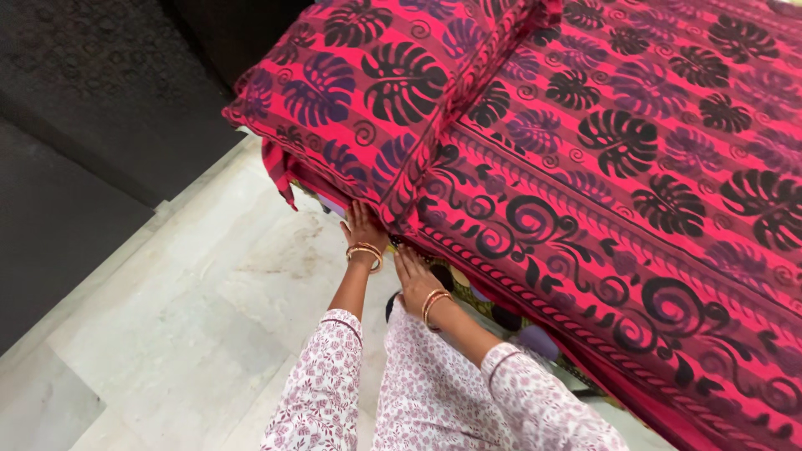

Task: The person spreads a red patterned bedsheet over a mattress, aligns the edges, and tucks the sheet under the mattress on all sides. The person smooths the surface and adjusts the corners to ensure a neat fit.

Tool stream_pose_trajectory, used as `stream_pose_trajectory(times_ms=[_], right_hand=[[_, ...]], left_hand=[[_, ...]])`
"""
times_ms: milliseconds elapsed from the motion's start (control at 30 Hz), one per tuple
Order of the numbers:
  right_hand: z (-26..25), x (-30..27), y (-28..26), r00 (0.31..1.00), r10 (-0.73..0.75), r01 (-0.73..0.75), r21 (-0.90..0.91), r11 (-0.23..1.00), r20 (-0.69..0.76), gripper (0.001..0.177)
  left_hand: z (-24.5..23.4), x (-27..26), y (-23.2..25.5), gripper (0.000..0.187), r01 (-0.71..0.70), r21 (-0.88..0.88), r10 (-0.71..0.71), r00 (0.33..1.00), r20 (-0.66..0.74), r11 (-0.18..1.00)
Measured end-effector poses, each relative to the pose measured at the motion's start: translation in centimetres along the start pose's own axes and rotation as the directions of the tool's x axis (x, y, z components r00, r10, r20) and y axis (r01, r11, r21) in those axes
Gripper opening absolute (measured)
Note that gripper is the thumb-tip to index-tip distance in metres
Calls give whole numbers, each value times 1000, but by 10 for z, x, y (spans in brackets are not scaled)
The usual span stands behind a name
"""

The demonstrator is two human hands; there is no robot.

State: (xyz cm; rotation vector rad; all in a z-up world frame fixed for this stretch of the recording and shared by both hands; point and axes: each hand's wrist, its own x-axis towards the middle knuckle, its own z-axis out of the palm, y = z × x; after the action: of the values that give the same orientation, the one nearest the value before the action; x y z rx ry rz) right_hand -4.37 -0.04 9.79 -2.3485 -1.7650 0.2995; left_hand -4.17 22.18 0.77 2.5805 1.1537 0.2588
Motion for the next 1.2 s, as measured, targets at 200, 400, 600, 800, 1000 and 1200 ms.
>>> stream_pose_trajectory(times_ms=[200,400,600,800,1000,1200], right_hand=[[24,33,21,986,135,-138,19,990,101,93],[42,51,31,966,190,-192,-8,981,176,88],[42,55,34,977,183,-183,-7,983,111,89],[37,66,22,986,169,-169,18,985,-9,74],[20,84,14,998,57,-57,14,998,40,77],[42,108,25,958,-83,212,-487,847,273,68]], left_hand=[[-9,5,-28,82,-225,189,216,974,63,956],[12,9,-28,87,-230,299,199,971,131,926],[-9,8,-4,84,-147,281,89,974,207,948],[-14,8,-44,87,-83,-90,62,974,-218,993],[-25,46,-53,105,-108,179,110,994,0,978],[-45,52,-67,106,-131,163,98,976,197,978]])
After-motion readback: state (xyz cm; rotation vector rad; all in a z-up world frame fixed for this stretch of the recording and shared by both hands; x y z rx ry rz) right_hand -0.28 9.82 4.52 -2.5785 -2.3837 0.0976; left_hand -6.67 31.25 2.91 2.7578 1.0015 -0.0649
